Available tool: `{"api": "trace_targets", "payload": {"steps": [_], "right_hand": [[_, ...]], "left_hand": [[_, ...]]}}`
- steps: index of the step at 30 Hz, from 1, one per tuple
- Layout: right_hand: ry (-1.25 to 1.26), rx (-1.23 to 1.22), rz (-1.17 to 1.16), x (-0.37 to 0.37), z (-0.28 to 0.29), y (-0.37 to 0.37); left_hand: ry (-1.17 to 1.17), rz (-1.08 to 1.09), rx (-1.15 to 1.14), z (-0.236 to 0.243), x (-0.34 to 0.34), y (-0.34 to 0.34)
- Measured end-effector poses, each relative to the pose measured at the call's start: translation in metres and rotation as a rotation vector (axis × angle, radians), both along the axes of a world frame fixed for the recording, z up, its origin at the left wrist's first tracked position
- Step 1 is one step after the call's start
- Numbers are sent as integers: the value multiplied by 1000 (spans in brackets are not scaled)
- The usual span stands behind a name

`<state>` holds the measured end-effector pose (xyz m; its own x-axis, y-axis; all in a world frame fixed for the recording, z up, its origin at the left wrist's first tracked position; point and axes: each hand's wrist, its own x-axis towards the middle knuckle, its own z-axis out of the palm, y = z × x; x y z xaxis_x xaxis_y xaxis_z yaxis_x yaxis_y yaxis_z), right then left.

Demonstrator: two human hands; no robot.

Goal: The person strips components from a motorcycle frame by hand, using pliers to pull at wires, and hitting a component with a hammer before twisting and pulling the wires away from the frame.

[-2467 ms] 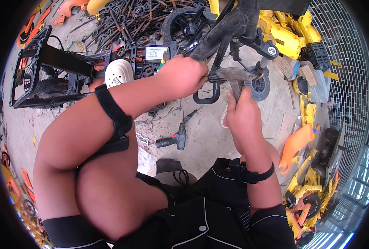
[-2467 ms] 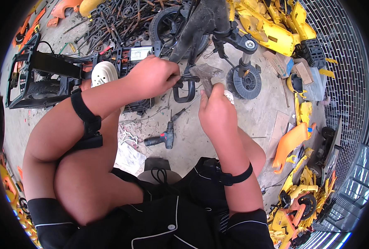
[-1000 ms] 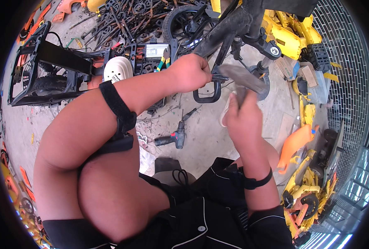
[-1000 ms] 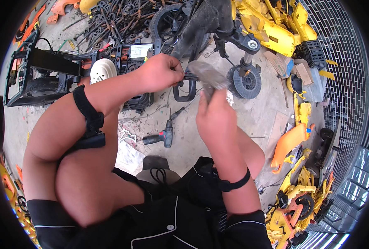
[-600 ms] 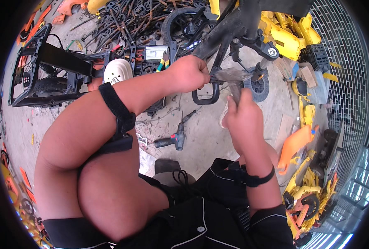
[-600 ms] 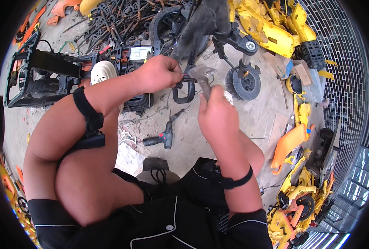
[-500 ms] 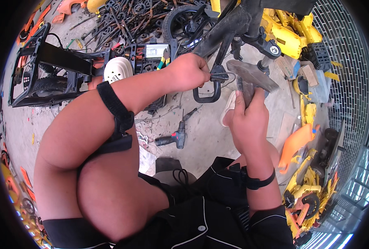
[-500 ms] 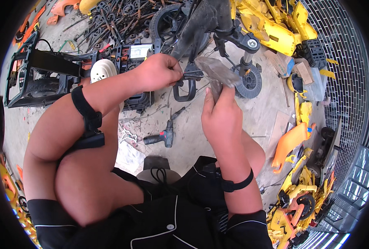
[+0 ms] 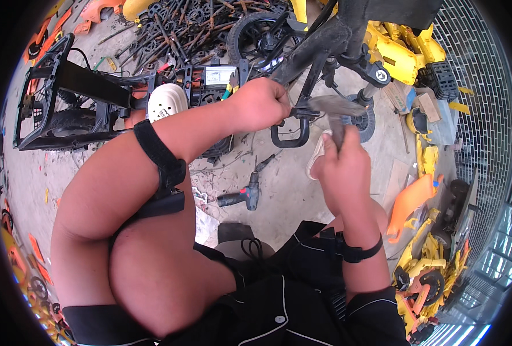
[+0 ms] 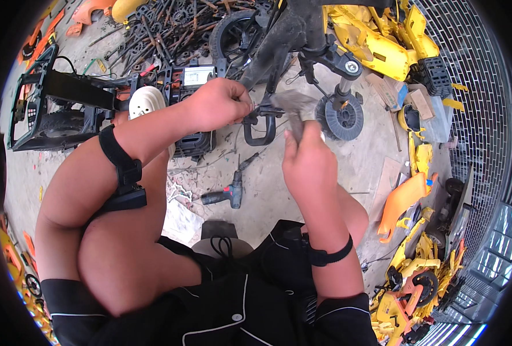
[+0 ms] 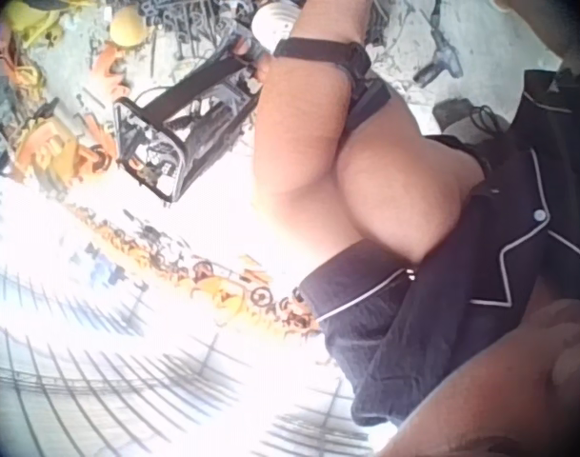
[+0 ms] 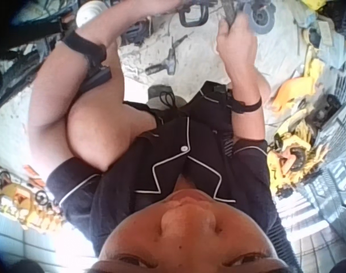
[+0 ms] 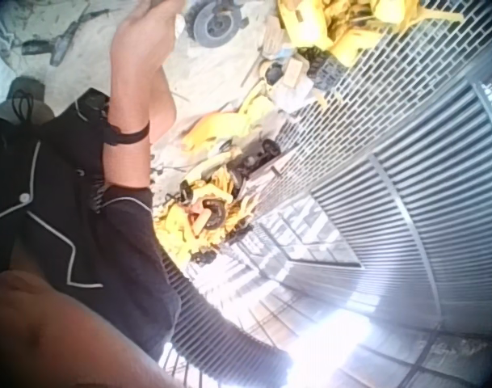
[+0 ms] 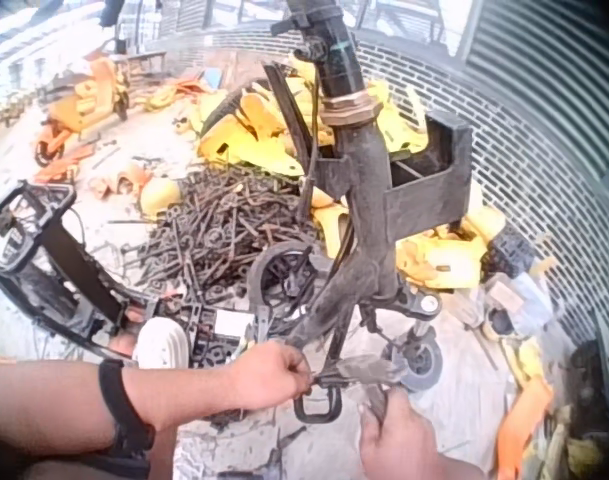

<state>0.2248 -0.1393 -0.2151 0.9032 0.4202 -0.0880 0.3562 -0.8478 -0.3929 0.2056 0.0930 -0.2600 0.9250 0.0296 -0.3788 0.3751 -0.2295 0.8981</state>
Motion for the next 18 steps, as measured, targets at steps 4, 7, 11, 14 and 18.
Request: {"api": "trace_targets", "payload": {"steps": [4,7,11,14,18], "right_hand": [[-85,89,-27,-5,-16,-2],[-86,-29,37,-2,-14,2],[-154,13,4,-6,-14,6],[-130,-20,-15,-1,-22,4],[32,183,-90,-9,-12,0]], "left_hand": [[8,7,-6,-2,-3,4],[14,2,-12,1,-5,4],[27,-10,7,6,-8,8],[16,-8,6,11,-8,13],[14,4,9,6,-16,23]]}}
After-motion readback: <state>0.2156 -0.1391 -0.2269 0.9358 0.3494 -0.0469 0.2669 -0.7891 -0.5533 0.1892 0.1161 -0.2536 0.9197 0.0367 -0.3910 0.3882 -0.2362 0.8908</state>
